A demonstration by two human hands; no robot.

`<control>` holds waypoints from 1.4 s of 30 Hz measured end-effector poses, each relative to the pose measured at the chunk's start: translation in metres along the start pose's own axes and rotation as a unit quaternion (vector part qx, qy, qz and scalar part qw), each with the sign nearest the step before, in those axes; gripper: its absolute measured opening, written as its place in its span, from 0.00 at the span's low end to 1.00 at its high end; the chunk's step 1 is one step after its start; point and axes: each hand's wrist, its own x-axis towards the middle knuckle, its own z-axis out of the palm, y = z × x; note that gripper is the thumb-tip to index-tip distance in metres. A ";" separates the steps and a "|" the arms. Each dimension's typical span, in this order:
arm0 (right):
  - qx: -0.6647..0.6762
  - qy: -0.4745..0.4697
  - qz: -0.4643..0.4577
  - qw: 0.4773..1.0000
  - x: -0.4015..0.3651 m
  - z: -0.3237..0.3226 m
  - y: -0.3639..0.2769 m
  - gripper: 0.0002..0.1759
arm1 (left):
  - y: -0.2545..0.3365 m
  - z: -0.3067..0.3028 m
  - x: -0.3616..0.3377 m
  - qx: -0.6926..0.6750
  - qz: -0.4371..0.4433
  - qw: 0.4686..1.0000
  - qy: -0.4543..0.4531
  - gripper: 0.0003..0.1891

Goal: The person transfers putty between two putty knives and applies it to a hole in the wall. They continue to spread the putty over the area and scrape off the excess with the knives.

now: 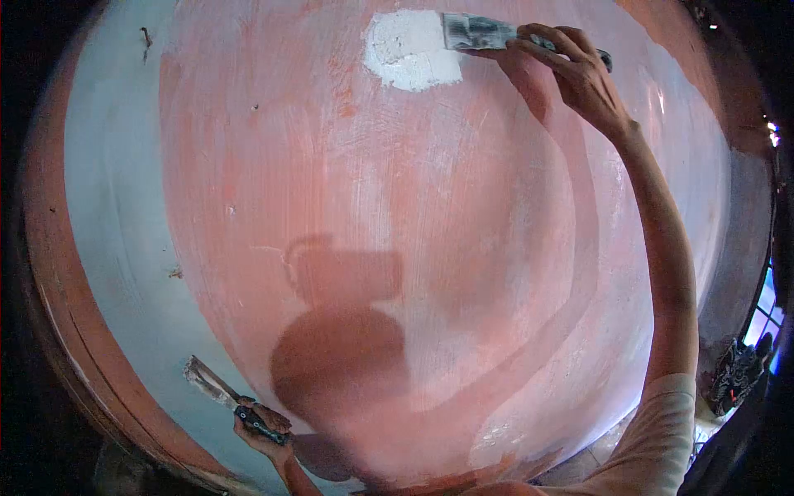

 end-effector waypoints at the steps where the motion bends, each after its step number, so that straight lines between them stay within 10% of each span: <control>1: -0.010 0.002 0.003 1.000 0.001 -0.006 0.001 0.26 | 0.000 0.001 0.000 -0.009 -0.011 1.000 0.017 0.21; 12: 0.081 0.012 0.032 0.996 0.014 -0.009 -0.050 0.30 | -0.007 -0.016 0.011 -0.005 0.008 0.995 0.099 0.20; 20: 0.102 0.070 0.285 0.950 -0.036 -0.083 -0.150 0.24 | 0.018 -0.055 0.027 0.021 -0.089 0.979 -0.183 0.23; 24: 0.120 0.038 0.352 0.928 0.014 -0.080 -0.239 0.19 | 0.013 -0.100 0.051 0.139 -0.145 0.979 -0.031 0.20; 27: 0.128 0.055 0.363 0.921 0.032 -0.061 -0.269 0.19 | -0.015 -0.139 0.075 0.123 -0.194 0.967 -0.111 0.23; 31: 0.090 0.020 0.372 0.924 0.046 -0.037 -0.275 0.20 | -0.039 -0.156 0.084 0.156 -0.012 0.948 -0.278 0.26; 35: 0.013 -0.021 0.389 0.921 0.057 -0.037 -0.266 0.21 | -0.044 -0.167 0.110 0.415 0.384 0.682 -0.463 0.24; 36: 0.006 -0.019 0.392 0.920 0.058 -0.036 -0.266 0.21 | -0.023 -0.135 0.089 0.194 0.090 0.870 -0.445 0.23; 39: 0.008 -0.014 0.407 0.913 0.056 -0.031 -0.266 0.21 | -0.052 -0.146 0.088 0.118 0.212 0.863 -0.443 0.21; 40: 0.013 -0.012 0.411 0.911 0.055 -0.029 -0.265 0.21 | -0.058 -0.150 0.104 0.107 -0.144 0.845 -0.504 0.20; 41: 0.005 -0.014 0.411 0.912 0.056 -0.027 -0.265 0.21 | -0.063 -0.158 0.139 0.083 -0.481 0.717 -0.497 0.20; 42: -0.002 -0.015 0.409 0.912 0.058 -0.025 -0.266 0.21 | -0.059 -0.167 0.136 0.092 -0.516 0.715 -0.464 0.20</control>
